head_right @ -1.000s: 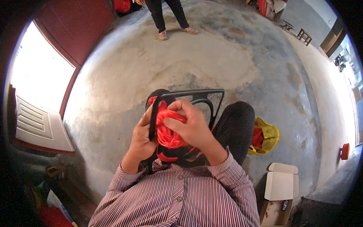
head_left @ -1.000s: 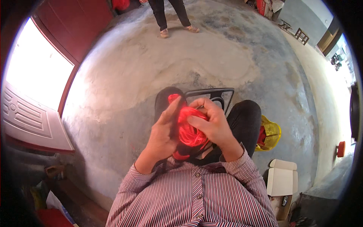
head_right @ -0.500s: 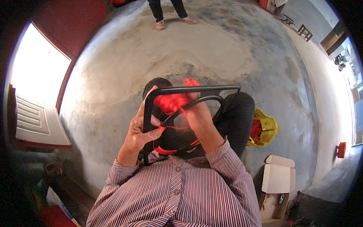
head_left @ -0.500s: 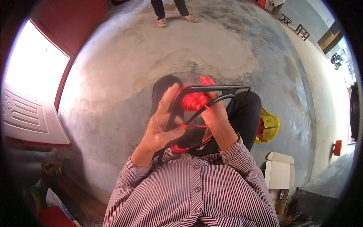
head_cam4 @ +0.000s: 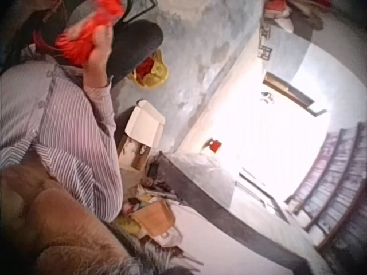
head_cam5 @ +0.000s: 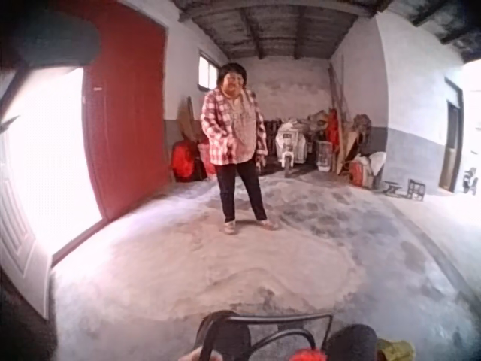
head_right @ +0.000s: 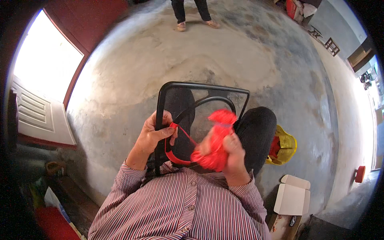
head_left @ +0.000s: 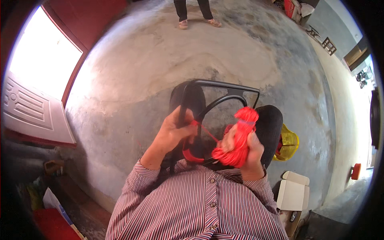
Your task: Winding red synthetic string or fiber onto a black circular frame.
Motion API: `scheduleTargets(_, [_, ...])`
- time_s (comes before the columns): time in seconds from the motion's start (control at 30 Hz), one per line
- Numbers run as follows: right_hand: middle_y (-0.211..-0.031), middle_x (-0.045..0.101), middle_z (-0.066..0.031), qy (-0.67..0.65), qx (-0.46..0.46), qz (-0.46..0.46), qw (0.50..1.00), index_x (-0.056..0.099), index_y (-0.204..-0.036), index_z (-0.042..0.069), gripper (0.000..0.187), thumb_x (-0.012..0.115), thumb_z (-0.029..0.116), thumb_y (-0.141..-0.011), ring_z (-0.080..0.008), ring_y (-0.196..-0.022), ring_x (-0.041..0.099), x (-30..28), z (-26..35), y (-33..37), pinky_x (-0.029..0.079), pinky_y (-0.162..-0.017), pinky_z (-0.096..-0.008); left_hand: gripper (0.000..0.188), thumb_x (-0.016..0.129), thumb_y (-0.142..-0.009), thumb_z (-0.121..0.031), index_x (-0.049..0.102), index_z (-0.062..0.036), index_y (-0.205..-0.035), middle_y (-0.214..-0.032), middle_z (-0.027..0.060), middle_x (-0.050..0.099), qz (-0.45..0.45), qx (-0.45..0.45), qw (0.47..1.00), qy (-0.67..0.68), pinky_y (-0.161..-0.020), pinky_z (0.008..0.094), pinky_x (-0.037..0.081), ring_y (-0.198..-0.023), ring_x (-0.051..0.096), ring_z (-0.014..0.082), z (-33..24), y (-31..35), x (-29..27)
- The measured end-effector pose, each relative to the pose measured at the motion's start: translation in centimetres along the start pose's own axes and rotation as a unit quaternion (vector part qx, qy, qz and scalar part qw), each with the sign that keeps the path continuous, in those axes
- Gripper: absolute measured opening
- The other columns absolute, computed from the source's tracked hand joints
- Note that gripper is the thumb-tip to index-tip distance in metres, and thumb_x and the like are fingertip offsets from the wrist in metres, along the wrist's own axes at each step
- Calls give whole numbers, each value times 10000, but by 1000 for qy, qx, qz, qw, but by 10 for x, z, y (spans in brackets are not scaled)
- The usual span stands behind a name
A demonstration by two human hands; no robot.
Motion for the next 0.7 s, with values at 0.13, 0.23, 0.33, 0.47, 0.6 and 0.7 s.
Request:
scheduleTargets(0.13, [-938, 614, -133, -244, 30, -56, 968, 491, -1161, 8, 336, 517, 247, -926, -254, -847, 606, -43, -6, -18, 482, -801, -409, 141, 605, -841, -24, 554, 1, -969, -751, 103, 612, -25, -17, 1000, -5, -568, 278, 478, -599, 584, 167, -1, 1, 0])
scheduleTargets(0.23, [-1140, 570, -122, 6, 102, -113, 988, 463, -1239, -3, 384, 525, 83, -870, -205, -1043, 578, -26, -5, -20, 453, -922, -336, 129, 607, -827, -15, 583, 12, -952, -809, 106, 636, -49, -6, 994, -99, -645, 286, 490, -672, 611, 173, -4, 7, 0])
scheduleTargets(0.33, [-1091, 604, -114, 187, 48, -47, 980, 457, -1229, -24, 419, 585, 47, -836, -175, -984, 603, 15, 19, -28, 473, -857, -294, 190, 626, -782, -1, 626, 22, -971, -1128, 131, 616, -43, 39, 973, -222, -861, 329, 466, -958, 612, 205, -16, 3, 5])
scheduleTargets(0.47, [-955, 658, -81, 446, -6, -20, 895, 446, -1237, -30, 462, 636, 65, -826, -166, -818, 641, 34, 31, -51, 506, -726, -292, 299, 654, -748, -9, 644, 0, -1047, -1429, 157, 371, -37, 233, 914, -329, -1014, 375, 361, -1216, 473, 260, -62, 10, 42])
scheduleTargets(0.6, [-1001, 651, -129, 189, 64, 38, 979, 547, -1090, -43, 293, 623, 86, -838, -182, -931, 629, 22, 15, -46, 486, -783, -287, 557, 620, -730, 50, 523, 0, -1276, -1471, 146, 321, 35, 215, 963, -162, -1068, 314, 286, -1343, 342, 247, -46, 8, 26])
scheduleTargets(0.7, [-1057, 631, -120, 20, 56, 4, 998, 588, -1106, -30, 279, 546, 151, -897, -188, -985, 603, -43, -30, -38, 472, -865, -319, 562, 656, -728, 19, 519, 18, -1273, -1516, 143, 215, 112, 255, 950, -139, -1087, 350, 252, -1365, 298, 265, -36, 10, 23])
Point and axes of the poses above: each hand's wrist, its own y-axis away from the middle knuckle, its own x-axis out of the palm, z = x × y, the point moved 7 cm from there along -y, towards the middle knuckle
